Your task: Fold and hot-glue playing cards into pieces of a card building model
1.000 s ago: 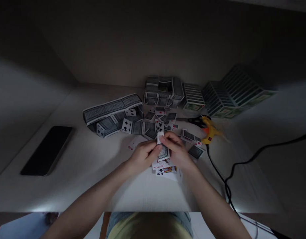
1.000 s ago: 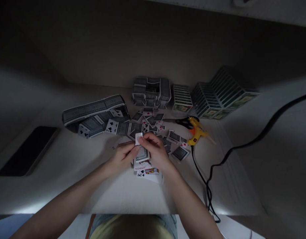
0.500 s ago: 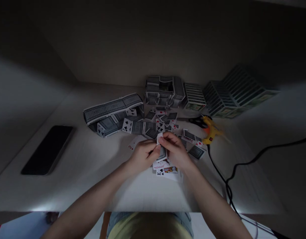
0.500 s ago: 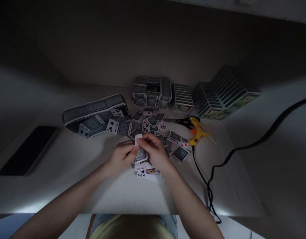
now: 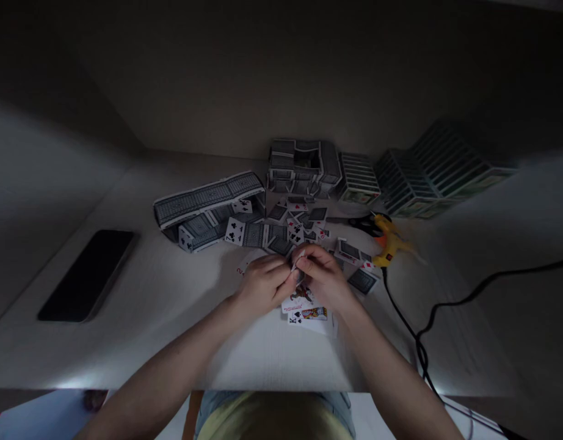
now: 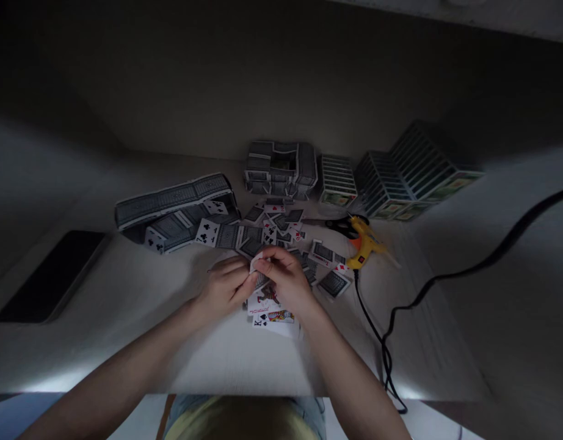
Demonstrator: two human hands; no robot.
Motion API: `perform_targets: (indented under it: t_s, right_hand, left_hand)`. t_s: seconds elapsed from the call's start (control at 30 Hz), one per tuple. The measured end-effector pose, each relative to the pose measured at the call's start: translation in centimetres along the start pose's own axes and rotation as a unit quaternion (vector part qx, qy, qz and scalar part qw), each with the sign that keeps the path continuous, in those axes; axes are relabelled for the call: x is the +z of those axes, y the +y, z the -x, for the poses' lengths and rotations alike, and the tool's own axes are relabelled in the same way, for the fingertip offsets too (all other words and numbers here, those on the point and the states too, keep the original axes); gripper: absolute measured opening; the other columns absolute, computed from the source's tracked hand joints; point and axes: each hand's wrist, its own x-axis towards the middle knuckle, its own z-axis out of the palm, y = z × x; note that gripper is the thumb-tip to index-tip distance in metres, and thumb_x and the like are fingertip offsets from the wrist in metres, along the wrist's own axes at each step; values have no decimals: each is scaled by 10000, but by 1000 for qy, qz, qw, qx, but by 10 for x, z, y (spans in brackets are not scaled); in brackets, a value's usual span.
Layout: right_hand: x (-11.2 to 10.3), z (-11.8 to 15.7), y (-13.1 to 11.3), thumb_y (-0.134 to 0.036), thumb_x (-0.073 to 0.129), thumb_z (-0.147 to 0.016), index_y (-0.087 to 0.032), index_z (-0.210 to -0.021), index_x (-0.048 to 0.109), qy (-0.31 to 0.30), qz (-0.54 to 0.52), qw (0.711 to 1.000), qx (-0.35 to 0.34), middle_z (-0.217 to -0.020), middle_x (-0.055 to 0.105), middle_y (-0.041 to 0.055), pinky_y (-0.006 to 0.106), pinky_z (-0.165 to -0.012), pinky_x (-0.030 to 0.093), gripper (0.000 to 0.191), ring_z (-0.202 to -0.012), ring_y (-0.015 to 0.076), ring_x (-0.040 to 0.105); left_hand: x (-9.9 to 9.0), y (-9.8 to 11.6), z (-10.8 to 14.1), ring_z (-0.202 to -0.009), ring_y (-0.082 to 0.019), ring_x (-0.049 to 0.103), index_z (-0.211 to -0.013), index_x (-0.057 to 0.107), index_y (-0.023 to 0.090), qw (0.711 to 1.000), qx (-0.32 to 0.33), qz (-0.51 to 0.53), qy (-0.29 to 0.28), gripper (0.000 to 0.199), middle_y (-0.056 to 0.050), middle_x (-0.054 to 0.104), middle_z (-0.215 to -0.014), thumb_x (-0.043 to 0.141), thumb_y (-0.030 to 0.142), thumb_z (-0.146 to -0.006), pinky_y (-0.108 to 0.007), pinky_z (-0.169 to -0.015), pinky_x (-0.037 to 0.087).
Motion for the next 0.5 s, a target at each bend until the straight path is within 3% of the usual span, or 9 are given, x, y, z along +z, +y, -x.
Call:
perform_targets:
  t_s: [0.17, 0.27, 0.5]
  right_hand:
    - [-6, -1, 0, -298, 731, -612, -266, -669, 646, -35, 30, 996, -77, -769, 570, -14, 307, -762, 403, 107, -806, 152, 522]
    - [-10, -3, 1, -222, 720, -617, -266, -648, 658, -32, 58, 993, -102, -814, 565, -5, 321, -800, 397, 82, -855, 161, 525]
    - [-14, -3, 2, -97, 616, -679, -303, -632, 697, -57, 122, 977, -162, -838, 576, -3, 301, -796, 383, 226, -864, 150, 530]
  left_hand:
    - [-11, -8, 1, -681, -136, 517, -762, 588, 170, 990, 38, -126, 39, 72, -27, 608, -726, 534, 200, -799, -274, -631, 411]
    - [-14, -11, 2, -741, -141, 550, -938, 605, 203, 987, 34, -128, 96, 163, -21, 629, -803, 575, 186, -779, -281, -673, 442]
    - [-13, -10, 4, -778, -140, 562, -897, 619, 223, 982, 39, -109, 150, 207, -1, 616, -795, 637, 125, -715, -284, -704, 464]
